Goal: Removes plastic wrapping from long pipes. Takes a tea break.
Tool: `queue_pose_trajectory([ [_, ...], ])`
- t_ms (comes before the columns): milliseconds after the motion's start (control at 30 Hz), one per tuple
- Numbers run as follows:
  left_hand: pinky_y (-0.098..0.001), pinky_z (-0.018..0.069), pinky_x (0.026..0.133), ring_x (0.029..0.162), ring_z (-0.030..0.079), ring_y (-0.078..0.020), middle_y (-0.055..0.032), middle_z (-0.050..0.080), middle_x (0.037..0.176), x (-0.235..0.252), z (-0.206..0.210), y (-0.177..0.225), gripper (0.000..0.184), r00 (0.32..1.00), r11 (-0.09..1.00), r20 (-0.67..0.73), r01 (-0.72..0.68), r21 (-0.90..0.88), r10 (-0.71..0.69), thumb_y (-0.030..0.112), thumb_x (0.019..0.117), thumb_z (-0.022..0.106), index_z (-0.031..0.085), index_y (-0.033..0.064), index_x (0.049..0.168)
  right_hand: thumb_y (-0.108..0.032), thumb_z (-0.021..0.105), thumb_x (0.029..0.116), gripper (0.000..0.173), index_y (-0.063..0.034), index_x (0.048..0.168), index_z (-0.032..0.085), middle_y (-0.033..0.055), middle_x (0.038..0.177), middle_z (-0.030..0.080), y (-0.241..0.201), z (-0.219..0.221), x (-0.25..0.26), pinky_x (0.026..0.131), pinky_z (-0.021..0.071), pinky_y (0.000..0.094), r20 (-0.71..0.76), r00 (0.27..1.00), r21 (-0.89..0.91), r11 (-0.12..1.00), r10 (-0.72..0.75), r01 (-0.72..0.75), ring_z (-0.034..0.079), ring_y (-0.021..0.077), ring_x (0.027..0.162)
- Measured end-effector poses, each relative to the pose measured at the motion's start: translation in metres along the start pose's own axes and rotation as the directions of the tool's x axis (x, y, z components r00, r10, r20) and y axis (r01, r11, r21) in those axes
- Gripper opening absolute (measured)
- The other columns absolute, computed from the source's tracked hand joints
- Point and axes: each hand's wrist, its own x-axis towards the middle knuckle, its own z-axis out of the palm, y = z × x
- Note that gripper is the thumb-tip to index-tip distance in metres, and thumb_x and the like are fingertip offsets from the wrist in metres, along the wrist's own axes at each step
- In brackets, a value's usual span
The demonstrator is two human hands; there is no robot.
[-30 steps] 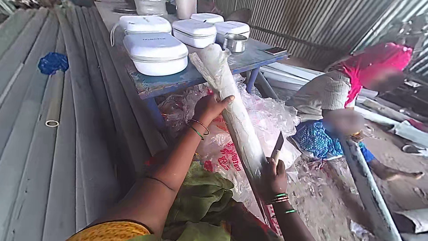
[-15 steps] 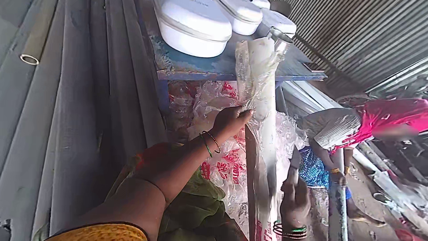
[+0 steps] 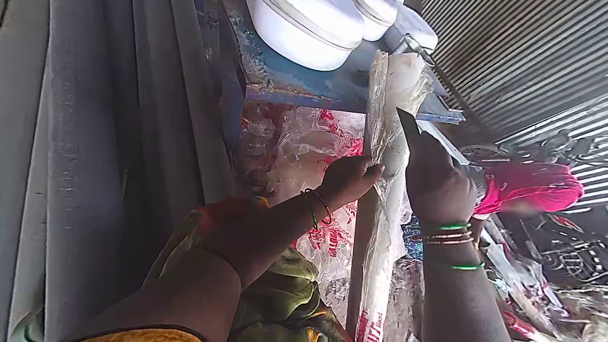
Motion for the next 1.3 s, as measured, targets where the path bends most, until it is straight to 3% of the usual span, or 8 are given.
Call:
queue_pose_trajectory([
  [133, -0.0457, 0.0441, 0.067, 0.071, 0.057, -0.0261, -0.0122, 0.055, 0.071, -0.003, -0.003, 0.002, 0.04, 1.0, 1.0, 0.015, -0.005, 0.015, 0.005, 0.024, 0.108, 0.049, 0.06, -0.0028, 0.081, -0.024, 0.046, 0.1057, 0.041, -0.0173, 0.143, 0.061, 0.031, 0.107, 0.069, -0.009, 0.0, 0.019, 0.07, 0.0471, 0.0688, 0.016, 1.0, -0.027, 0.999, -0.025, 0.026, 0.067, 0.0539, 0.094],
  [267, -0.0447, 0.0438, 0.067, 0.07, 0.057, -0.0253, -0.0115, 0.055, 0.072, -0.003, -0.004, 0.002, 0.04, 1.0, 0.999, 0.026, -0.005, 0.039, 0.004, 0.025, 0.1082, 0.049, 0.061, -0.0025, 0.082, -0.024, 0.05, 0.1045, 0.043, -0.0225, 0.147, 0.058, 0.0312, 0.105, 0.068, -0.006, 0.003, 0.01, 0.069, 0.0455, 0.0697, 0.086, 0.996, -0.071, 0.997, -0.018, 0.024, 0.066, 0.0539, 0.093],
  [533, -0.0474, 0.0457, 0.069, 0.077, 0.062, -0.0287, -0.0143, 0.06, 0.077, -0.005, -0.008, 0.005, 0.04, 0.999, 0.992, 0.045, -0.007, 0.125, 0.001, 0.026, 0.1085, 0.047, 0.063, -0.0024, 0.086, -0.014, 0.056, 0.0995, 0.041, -0.0148, 0.14, 0.065, 0.024, 0.072, 0.061, 0.011, -0.003, -0.043, 0.052, 0.045, 0.0566, -0.006, 0.969, -0.205, 0.949, -0.247, 0.24, 0.063, 0.0452, 0.063],
  [700, -0.0504, 0.0478, 0.074, 0.085, 0.065, -0.0312, -0.0166, 0.064, 0.085, -0.006, -0.009, 0.011, 0.039, 0.997, 0.99, 0.072, 0.023, 0.14, -0.033, 0.027, 0.1094, 0.045, 0.066, -0.0028, 0.094, -0.018, 0.056, 0.0983, 0.039, -0.015, 0.135, 0.069, 0.0224, 0.075, 0.062, 0.017, -0.015, -0.057, 0.049, 0.0428, 0.0553, -0.07, 0.961, -0.184, 0.95, -0.268, 0.251, 0.062, 0.0437, 0.061],
  [833, -0.0505, 0.0472, 0.075, 0.085, 0.065, -0.0311, -0.0169, 0.065, 0.084, -0.007, -0.008, 0.012, 0.039, 0.998, 0.988, 0.057, 0.022, 0.151, -0.031, 0.027, 0.1094, 0.045, 0.066, -0.0028, 0.093, -0.023, 0.051, 0.1022, 0.051, -0.004, 0.149, 0.052, 0.033, 0.106, 0.067, 0.01, -0.02, -0.038, 0.067, 0.0492, 0.0654, -0.06, 0.989, -0.161, 0.979, -0.136, 0.125, 0.067, 0.0528, 0.088],
  [967, -0.0501, 0.047, 0.074, 0.084, 0.064, -0.0315, -0.017, 0.064, 0.084, -0.006, -0.008, 0.011, 0.041, 0.996, 0.983, 0.075, 0.03, 0.18, -0.044, 0.028, 0.1098, 0.045, 0.064, -0.0032, 0.092, -0.024, 0.051, 0.104, 0.046, -0.0055, 0.146, 0.056, 0.0314, 0.111, 0.066, -0.003, -0.015, -0.006, 0.075, 0.0494, 0.0655, -0.03, 0.993, -0.116, 0.987, -0.113, 0.109, 0.066, 0.0514, 0.098],
  [1233, -0.0488, 0.0466, 0.072, 0.081, 0.064, -0.0306, -0.0159, 0.062, 0.081, -0.006, -0.013, 0.009, 0.039, 0.994, 0.983, 0.11, 0.0, 0.186, -0.021, 0.026, 0.1095, 0.044, 0.064, -0.0027, 0.091, -0.015, 0.057, 0.0997, 0.042, -0.0124, 0.141, 0.063, 0.0292, 0.089, 0.066, -0.003, 0.008, -0.006, 0.07, 0.0484, 0.0633, -0.003, 0.974, -0.115, 0.967, -0.228, 0.226, 0.066, 0.0503, 0.083],
  [1300, -0.0497, 0.0467, 0.071, 0.082, 0.064, -0.0312, -0.0162, 0.063, 0.082, -0.006, -0.014, 0.007, 0.037, 0.994, 0.983, 0.108, -0.016, 0.184, -0.004, 0.024, 0.1088, 0.045, 0.064, -0.0024, 0.093, -0.013, 0.057, 0.0988, 0.041, -0.0102, 0.139, 0.065, 0.0278, 0.082, 0.065, -0.004, 0.007, -0.021, 0.062, 0.0482, 0.0606, -0.001, 0.964, -0.12, 0.957, -0.266, 0.264, 0.066, 0.0481, 0.073],
])
